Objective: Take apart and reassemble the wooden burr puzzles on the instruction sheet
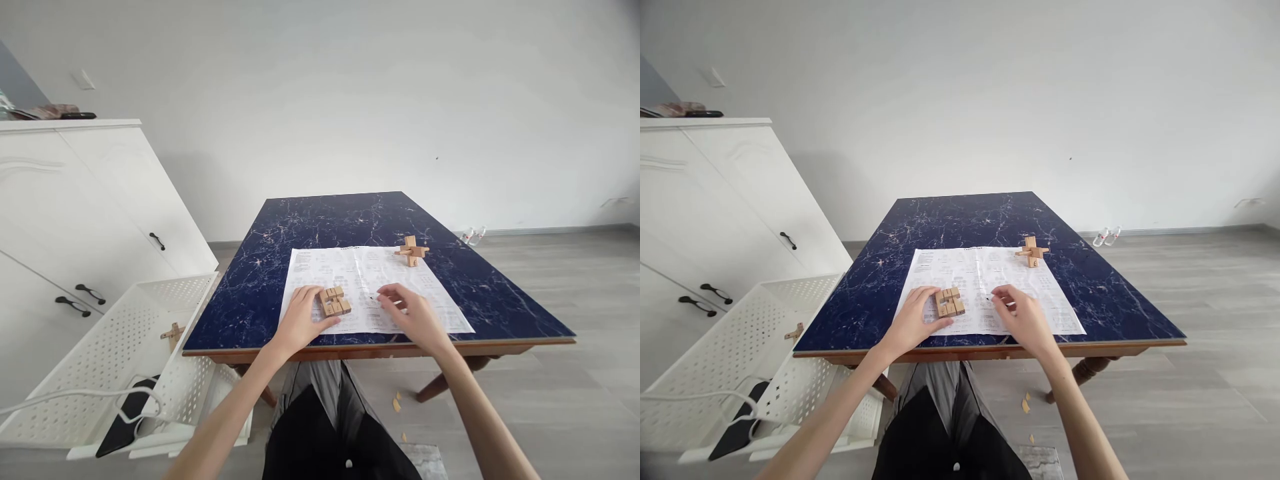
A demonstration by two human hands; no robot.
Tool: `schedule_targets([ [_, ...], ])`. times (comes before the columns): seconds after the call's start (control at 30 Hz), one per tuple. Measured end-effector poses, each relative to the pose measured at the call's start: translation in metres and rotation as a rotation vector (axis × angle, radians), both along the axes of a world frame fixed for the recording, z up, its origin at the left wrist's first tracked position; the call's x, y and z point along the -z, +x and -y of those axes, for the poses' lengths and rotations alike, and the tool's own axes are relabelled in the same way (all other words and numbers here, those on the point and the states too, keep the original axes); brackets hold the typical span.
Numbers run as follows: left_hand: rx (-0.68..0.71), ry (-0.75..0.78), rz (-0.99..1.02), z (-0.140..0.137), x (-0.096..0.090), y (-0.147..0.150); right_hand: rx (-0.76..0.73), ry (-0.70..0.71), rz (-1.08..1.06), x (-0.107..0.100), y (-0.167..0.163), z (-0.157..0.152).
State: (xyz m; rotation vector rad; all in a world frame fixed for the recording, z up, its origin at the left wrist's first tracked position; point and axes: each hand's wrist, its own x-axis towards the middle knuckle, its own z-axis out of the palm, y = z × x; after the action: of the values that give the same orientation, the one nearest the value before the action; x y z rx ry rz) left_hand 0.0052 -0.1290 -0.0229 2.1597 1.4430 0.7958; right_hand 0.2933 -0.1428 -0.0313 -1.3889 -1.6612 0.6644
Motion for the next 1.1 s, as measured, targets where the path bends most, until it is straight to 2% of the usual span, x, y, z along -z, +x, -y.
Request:
schedule_targets([
  [0.13, -0.005, 0.013, 0.027, 0.003, 0.001, -0.004, -0.095, 0.065, 0.055, -0.007, -0.044, 0.018],
  [0.33, -0.014, 0.005, 0.086, 0.005, -0.001, -0.009, -0.03, 0.15, 0.096, 0.004, -0.078, 0.023],
  [0.67, -0.041, -0.011, 0.126, 0.007, 0.002, -0.009, 0.02, 0.172, 0.128, 0.018, -0.091, 0.023],
  [0.97, -0.032, -0.004, 0.123, 0.009, 0.001, -0.007, 0.065, 0.17, 0.099, 0.018, -0.094, 0.024],
  [1.1, -0.039, 0.004, 0.138, 0.009, -0.002, -0.007, 0.117, 0.172, 0.056, 0.011, -0.095, 0.031],
])
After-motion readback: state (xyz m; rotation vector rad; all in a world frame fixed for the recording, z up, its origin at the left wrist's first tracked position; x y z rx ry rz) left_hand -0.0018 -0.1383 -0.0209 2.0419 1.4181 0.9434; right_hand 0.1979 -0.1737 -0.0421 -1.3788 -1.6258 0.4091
